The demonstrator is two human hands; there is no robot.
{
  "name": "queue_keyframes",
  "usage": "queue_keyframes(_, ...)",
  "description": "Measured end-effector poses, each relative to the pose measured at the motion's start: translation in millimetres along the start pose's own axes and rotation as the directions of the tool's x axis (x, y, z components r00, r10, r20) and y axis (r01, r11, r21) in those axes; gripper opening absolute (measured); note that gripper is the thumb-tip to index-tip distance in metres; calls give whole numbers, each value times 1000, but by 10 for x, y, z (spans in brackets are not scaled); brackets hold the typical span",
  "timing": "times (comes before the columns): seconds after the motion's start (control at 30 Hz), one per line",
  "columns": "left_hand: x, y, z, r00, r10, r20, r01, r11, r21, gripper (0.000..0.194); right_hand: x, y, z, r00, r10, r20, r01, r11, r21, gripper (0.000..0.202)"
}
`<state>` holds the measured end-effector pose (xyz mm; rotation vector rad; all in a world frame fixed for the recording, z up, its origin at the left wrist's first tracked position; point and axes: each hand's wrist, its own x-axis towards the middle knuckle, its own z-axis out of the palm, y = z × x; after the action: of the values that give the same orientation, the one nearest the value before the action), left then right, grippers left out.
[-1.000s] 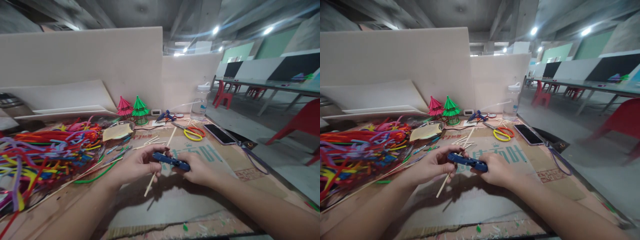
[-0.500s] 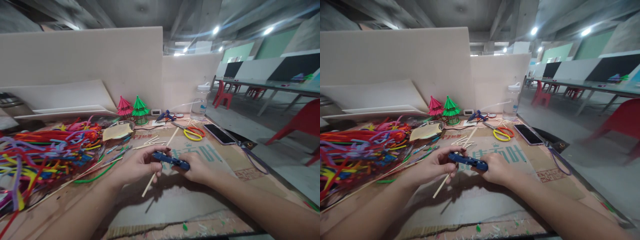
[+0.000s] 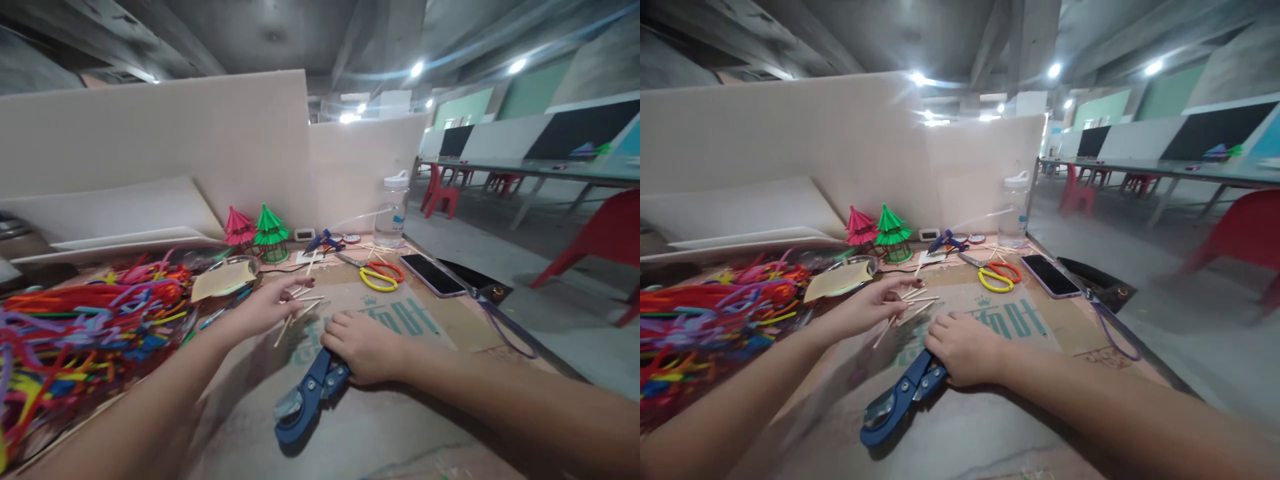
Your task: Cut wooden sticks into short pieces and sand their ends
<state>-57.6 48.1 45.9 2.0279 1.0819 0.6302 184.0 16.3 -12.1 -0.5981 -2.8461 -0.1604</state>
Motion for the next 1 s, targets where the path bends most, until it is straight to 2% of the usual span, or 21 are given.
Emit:
queue_keyframes(0.17,923,-72,132,997,65,41,-74,957,281,31,93,175,81,997,65,-42,-64,997,31,35)
queue_keyframes(0.3,1720,48,308,981,176,88,-195,918,345,34,106,197,125,997,57,-44,-55,997,46,34)
queue_keyframes(0.37,1977,137,353,971,228,67,-237,915,328,35,110,201,137,997,64,-42,-61,997,56,36)
queue_keyframes(0.43,2054,227,360,964,264,19,-258,923,284,39,111,209,137,997,68,-44,-65,996,62,37)
queue_keyframes(0.47,2015,274,352,961,276,-11,-264,931,254,46,111,211,131,997,67,-45,-64,996,63,36)
queue_keyframes(0.53,1791,376,331,955,289,-69,-273,946,177,70,107,209,108,997,68,-40,-65,995,69,36)
queue_keyframes(0.6,1421,504,320,945,306,-117,-295,950,102,89,98,198,82,997,79,-27,-76,994,84,38)
queue_keyframes(0.63,1212,577,324,935,315,-160,-311,949,49,91,92,191,73,996,85,-22,-83,992,95,39)
queue_keyframes(0.7,809,726,349,927,278,-254,-333,920,-209,94,80,179,73,995,99,-14,-97,988,124,42)
queue_keyframes(0.77,490,850,381,927,247,-282,-337,877,-343,96,71,177,97,994,109,3,-108,980,169,41)
queue_keyframes(0.87,206,938,397,932,199,-303,-315,860,-401,91,70,185,155,993,122,4,-120,971,205,44)
queue_keyframes(1.0,44,955,369,922,164,-350,-305,866,-397,83,76,181,185,989,146,-16,-140,972,188,44)
